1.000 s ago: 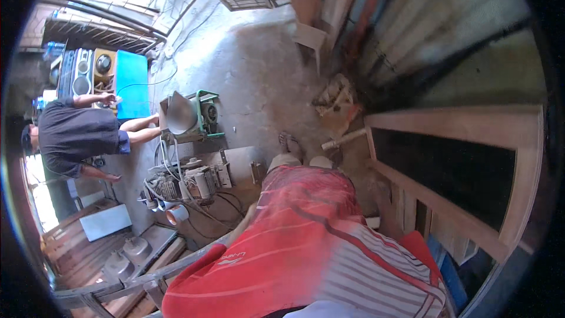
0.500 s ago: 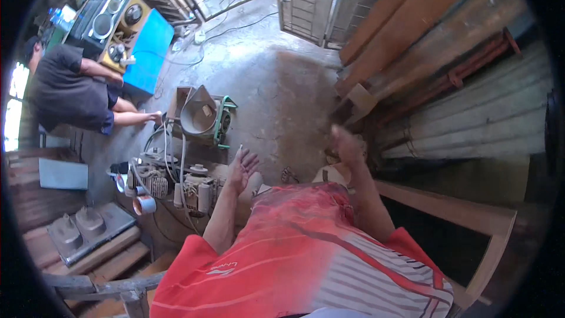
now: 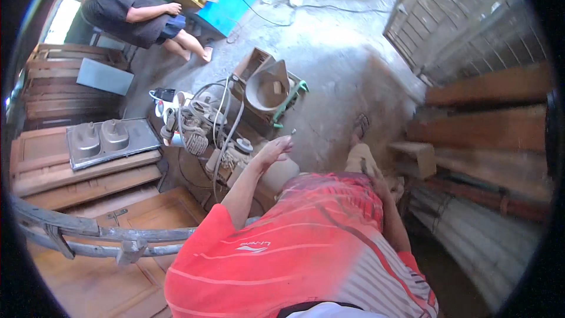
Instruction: The person cleans a wooden cabinet door by hand and using a brush. The person wipes the glass and wood frame, brushes sawdust out of the corners and crevices, and then carries the door to another part of the workshop.
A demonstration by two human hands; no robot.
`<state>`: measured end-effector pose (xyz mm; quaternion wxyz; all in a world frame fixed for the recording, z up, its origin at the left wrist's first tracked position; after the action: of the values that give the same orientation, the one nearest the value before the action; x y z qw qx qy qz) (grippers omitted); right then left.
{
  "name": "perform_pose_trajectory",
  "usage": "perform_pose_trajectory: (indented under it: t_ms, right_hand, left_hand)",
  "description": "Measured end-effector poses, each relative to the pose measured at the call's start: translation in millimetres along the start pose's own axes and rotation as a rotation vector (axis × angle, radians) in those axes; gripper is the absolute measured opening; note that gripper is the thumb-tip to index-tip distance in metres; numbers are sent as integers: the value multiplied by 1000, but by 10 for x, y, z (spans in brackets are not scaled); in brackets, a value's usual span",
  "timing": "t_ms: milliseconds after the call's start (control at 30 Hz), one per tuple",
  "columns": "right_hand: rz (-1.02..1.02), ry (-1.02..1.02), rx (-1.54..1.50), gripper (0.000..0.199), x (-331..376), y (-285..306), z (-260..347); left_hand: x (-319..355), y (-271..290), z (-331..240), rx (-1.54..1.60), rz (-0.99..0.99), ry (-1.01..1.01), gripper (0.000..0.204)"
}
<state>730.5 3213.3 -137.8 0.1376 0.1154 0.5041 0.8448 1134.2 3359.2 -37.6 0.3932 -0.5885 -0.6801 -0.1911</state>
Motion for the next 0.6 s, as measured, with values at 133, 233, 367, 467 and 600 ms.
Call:
perform_pose_trajectory:
  t_ms: [133, 233, 367, 467, 600]
  right_hand:
    - [616, -649, -458, 58, 629, -1011, -1024]
    - [571, -940, -723, 55, 317, -643, -1622]
    - [197, -1060, -1183, 52, -628, 35, -2140]
    - [-87, -909, -1544, 50, -2157, 1341, -2295]
    - [-259, -466, -1147, 37, -4177, 3774, -2908]
  left_hand:
    - [-393, 773, 1012, 27, -148, 79, 65]
    - [-473, 773, 1304, 301, -520, 156, 47]
    - [-1270, -75, -486, 133, -127, 77, 54]
    - [-1428, -157, -1757, 275, -194, -21, 62]
    - [-1856, 236, -2844, 470, -225, -249, 63]
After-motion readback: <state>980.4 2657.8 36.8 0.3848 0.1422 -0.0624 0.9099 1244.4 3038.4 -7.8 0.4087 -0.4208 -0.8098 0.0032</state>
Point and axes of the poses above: each hand's wrist, its own x-axis away from the middle knuckle, its own y-axis out of the back of the hand, z = x × y, the point moved 10 cm from there along -x, towards the middle knuckle, and after that the axes turned 11 degrees about z, right-handed, at the moved point
